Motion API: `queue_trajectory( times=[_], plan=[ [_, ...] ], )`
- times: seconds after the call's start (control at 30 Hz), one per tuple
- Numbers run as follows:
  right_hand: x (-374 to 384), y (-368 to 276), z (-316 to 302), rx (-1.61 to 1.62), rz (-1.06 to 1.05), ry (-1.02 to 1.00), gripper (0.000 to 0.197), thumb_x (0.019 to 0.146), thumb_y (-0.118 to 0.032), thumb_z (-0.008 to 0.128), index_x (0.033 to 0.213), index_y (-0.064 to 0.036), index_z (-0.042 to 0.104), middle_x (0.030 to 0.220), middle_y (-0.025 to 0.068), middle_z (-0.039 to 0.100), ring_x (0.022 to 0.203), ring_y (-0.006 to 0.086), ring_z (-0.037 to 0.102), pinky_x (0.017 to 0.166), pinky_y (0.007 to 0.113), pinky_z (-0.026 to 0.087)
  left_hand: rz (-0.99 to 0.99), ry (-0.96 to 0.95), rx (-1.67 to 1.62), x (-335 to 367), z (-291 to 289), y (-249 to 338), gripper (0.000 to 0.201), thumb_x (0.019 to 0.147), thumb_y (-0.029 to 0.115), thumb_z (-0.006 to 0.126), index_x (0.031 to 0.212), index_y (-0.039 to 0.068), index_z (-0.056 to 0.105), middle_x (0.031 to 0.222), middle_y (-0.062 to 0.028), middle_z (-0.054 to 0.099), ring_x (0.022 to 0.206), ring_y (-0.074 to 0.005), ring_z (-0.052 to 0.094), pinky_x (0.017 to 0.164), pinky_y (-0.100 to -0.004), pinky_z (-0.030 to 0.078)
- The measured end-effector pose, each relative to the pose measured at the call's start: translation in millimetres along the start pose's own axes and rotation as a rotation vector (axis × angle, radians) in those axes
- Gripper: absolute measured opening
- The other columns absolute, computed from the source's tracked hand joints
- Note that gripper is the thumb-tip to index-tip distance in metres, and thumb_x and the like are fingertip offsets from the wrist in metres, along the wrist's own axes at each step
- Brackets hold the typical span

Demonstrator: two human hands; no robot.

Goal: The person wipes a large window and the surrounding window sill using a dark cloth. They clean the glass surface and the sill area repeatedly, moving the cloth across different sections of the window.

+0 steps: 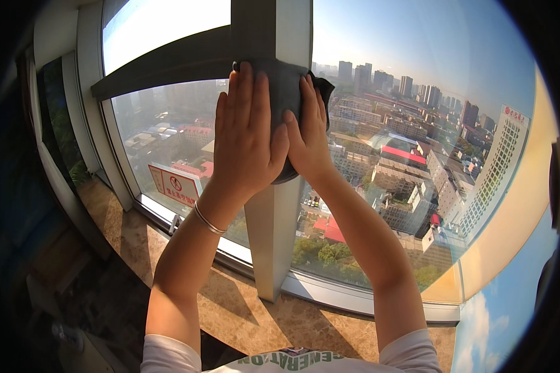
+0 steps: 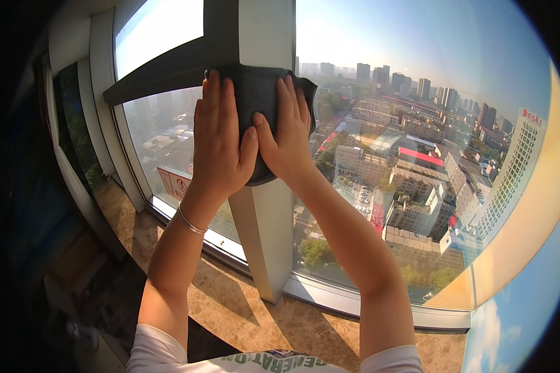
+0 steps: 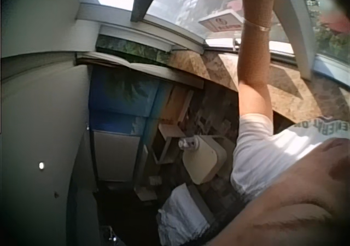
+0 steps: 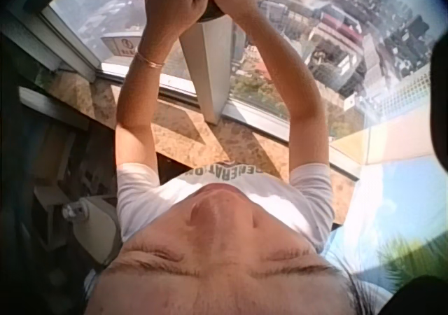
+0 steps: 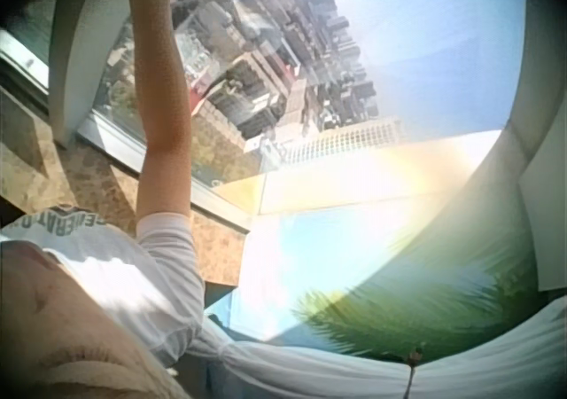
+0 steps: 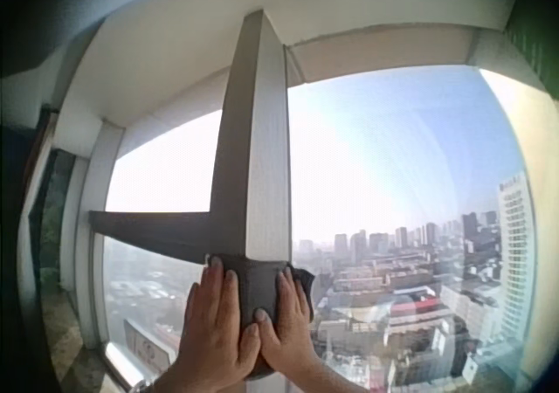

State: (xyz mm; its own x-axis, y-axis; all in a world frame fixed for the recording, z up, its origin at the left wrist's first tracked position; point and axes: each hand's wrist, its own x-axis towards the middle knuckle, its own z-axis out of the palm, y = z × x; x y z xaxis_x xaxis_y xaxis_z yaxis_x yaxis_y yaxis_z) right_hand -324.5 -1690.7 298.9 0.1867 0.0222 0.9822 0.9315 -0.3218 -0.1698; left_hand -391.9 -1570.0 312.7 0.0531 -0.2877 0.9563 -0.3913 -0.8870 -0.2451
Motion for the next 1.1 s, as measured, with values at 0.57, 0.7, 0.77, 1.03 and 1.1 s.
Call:
queue_trajectory(
  times=[0.57, 0.7, 0.77, 1.03, 1.1],
  plan=[
    [-72, 7, 13, 0.145, -0.002, 0.011, 0.071, 0.087, -0.039, 0.043, 0.141, 0.0036, 0.022, 0.148, 0.0258, 0.015, 0.133, 0.0457, 0.017, 0.109, 0.050, 0.013, -0.102, -0.080, -0.096, -78, 4, 26, 0.066, 0.092, 0.031, 0.040, 0.138, -0.010, 0.020, 0.143, -0.0352, 0.016, 0.132, -0.0506, 0.019, 0.106, -0.0546, 0.017],
    [-146, 13, 13, 0.120, 0.053, -0.055, 0.074, 0.088, -0.044, 0.039, 0.141, 0.0037, 0.020, 0.147, 0.0276, 0.012, 0.134, 0.0473, 0.014, 0.108, 0.052, 0.012, -0.079, -0.115, -0.102, -155, 13, 41, 0.067, 0.091, 0.029, 0.042, 0.139, -0.010, 0.016, 0.143, -0.0356, 0.014, 0.132, -0.0509, 0.017, 0.107, -0.0567, 0.015],
    [-188, 14, 16, 0.114, 0.113, -0.090, 0.075, 0.088, -0.045, 0.038, 0.142, 0.0039, 0.018, 0.147, 0.0283, 0.011, 0.134, 0.0481, 0.014, 0.108, 0.052, 0.011, -0.083, -0.090, -0.103, -196, 22, 50, 0.066, 0.089, 0.031, 0.044, 0.139, -0.007, 0.021, 0.144, -0.0317, 0.017, 0.134, -0.0474, 0.016, 0.108, -0.0556, 0.013],
    [-340, 10, 2, 0.030, 0.364, -0.390, 0.074, 0.089, -0.040, 0.038, 0.142, 0.0061, 0.012, 0.146, 0.0312, 0.009, 0.131, 0.0518, 0.015, 0.107, 0.054, 0.015, -0.067, -0.232, -0.084, -344, 29, 91, 0.072, 0.087, 0.030, 0.048, 0.142, -0.003, 0.014, 0.149, -0.0239, 0.005, 0.139, -0.0404, 0.002, 0.111, -0.0539, 0.010],
    [-361, 1, -7, 0.033, 0.465, -0.527, 0.076, 0.087, -0.035, 0.045, 0.141, 0.0066, 0.011, 0.145, 0.0322, 0.008, 0.131, 0.0518, 0.016, 0.107, 0.051, 0.019, -0.051, -0.290, -0.136, -375, 26, 95, 0.075, 0.088, 0.029, 0.047, 0.144, -0.002, 0.007, 0.150, -0.0218, -0.003, 0.139, -0.0392, -0.002, 0.111, -0.0538, 0.007]
  ],
)
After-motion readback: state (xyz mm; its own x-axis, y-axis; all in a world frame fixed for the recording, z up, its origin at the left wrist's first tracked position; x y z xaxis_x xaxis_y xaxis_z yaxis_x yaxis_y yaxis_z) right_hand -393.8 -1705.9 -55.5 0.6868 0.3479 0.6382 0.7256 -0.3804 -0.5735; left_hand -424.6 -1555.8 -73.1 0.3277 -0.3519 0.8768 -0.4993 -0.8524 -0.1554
